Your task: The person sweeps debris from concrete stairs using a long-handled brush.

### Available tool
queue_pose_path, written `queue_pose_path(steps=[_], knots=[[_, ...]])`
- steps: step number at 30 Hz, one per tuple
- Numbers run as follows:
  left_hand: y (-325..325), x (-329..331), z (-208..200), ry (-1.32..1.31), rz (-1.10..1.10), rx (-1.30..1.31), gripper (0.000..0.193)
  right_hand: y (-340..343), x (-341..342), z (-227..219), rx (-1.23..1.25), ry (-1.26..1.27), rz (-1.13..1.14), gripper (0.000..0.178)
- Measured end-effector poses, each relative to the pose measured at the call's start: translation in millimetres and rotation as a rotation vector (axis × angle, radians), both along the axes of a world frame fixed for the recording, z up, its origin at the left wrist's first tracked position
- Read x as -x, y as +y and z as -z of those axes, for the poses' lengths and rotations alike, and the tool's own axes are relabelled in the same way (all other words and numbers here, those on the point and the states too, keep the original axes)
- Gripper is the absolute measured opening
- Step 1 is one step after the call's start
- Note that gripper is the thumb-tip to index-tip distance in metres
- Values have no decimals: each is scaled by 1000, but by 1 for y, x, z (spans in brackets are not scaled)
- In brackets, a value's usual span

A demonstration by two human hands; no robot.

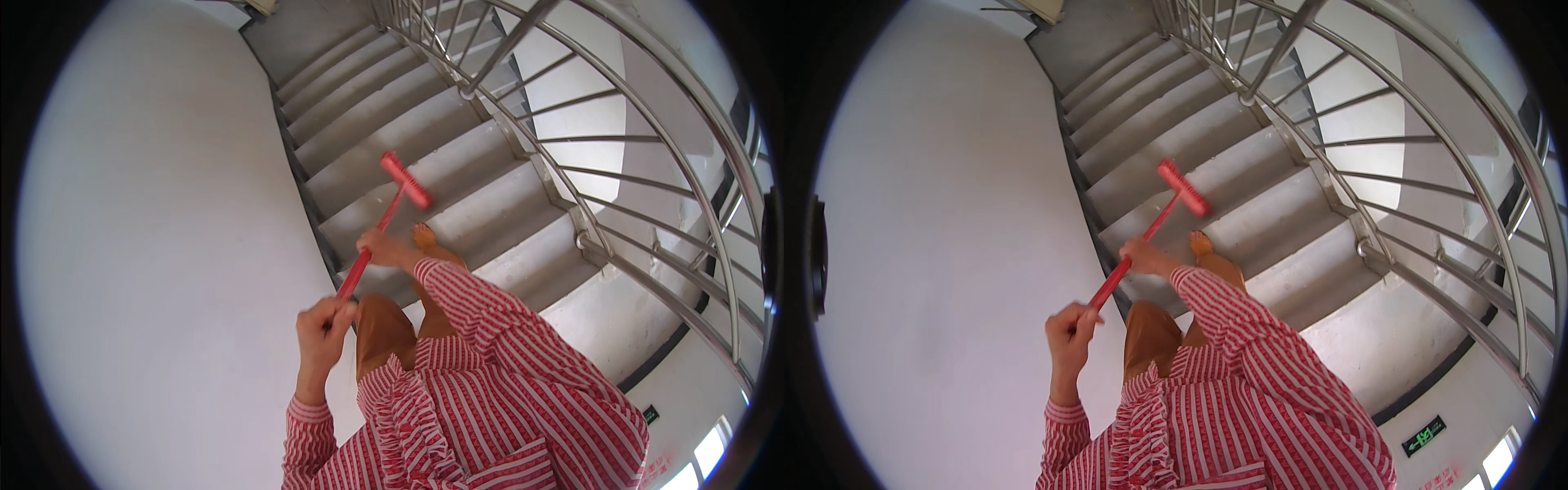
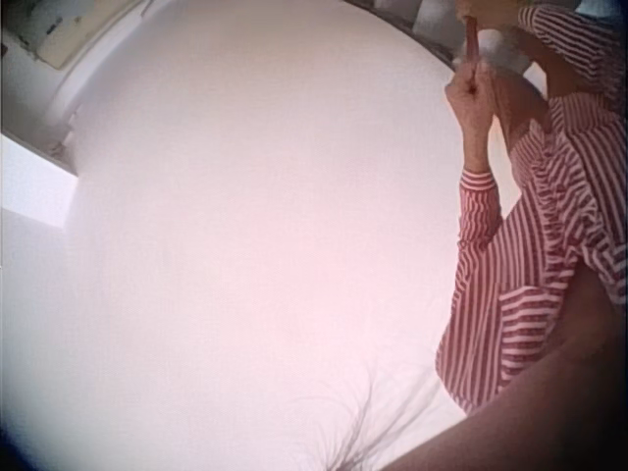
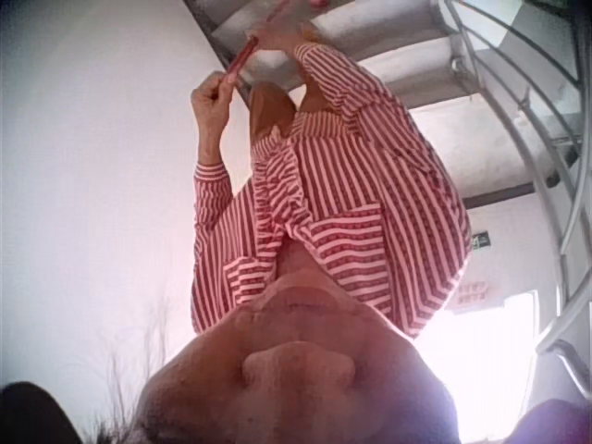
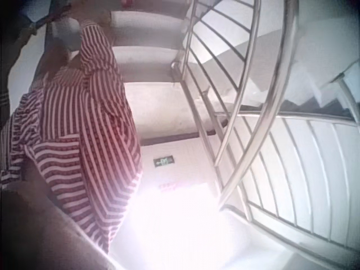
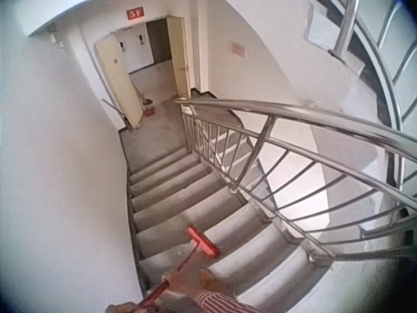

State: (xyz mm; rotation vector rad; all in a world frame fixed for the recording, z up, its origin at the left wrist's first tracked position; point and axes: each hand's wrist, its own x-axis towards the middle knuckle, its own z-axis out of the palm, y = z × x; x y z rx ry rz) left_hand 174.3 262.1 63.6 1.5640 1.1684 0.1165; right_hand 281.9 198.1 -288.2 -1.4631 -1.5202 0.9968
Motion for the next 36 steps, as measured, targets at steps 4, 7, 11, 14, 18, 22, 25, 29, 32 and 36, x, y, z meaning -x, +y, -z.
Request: queue_pose_path(steps=[4,7,11,14,18,22,25,29,32,36], knots=[[-25,41,-43,-354,-157,-134,23,13,32,-85,16,89,-59,28],[-38,47,-58,-644,-287,-173,28,9,16,-134,50,55,-4,27],[-30,12,-22,-813,-407,-242,33,-8,-54,-123,63,-154,165,27],[-34,-34,39,-741,-564,5,26,-27,-111,-74,215,-188,237,27],[-59,-114,109,-712,-561,392,18,-79,-217,2,243,-365,200,22],[-64,-91,118,-657,-435,425,29,-87,-219,19,90,-402,45,23],[-55,-45,107,-546,-461,341,35,-61,-159,25,208,-283,-155,24],[-27,35,70,-396,-467,160,37,-30,-52,10,135,-223,-190,24],[-26,72,33,-373,-492,56,33,-12,14,-12,213,-192,-216,21],[-48,89,8,-609,-514,-57,29,-23,21,-63,259,-98,-233,15]])
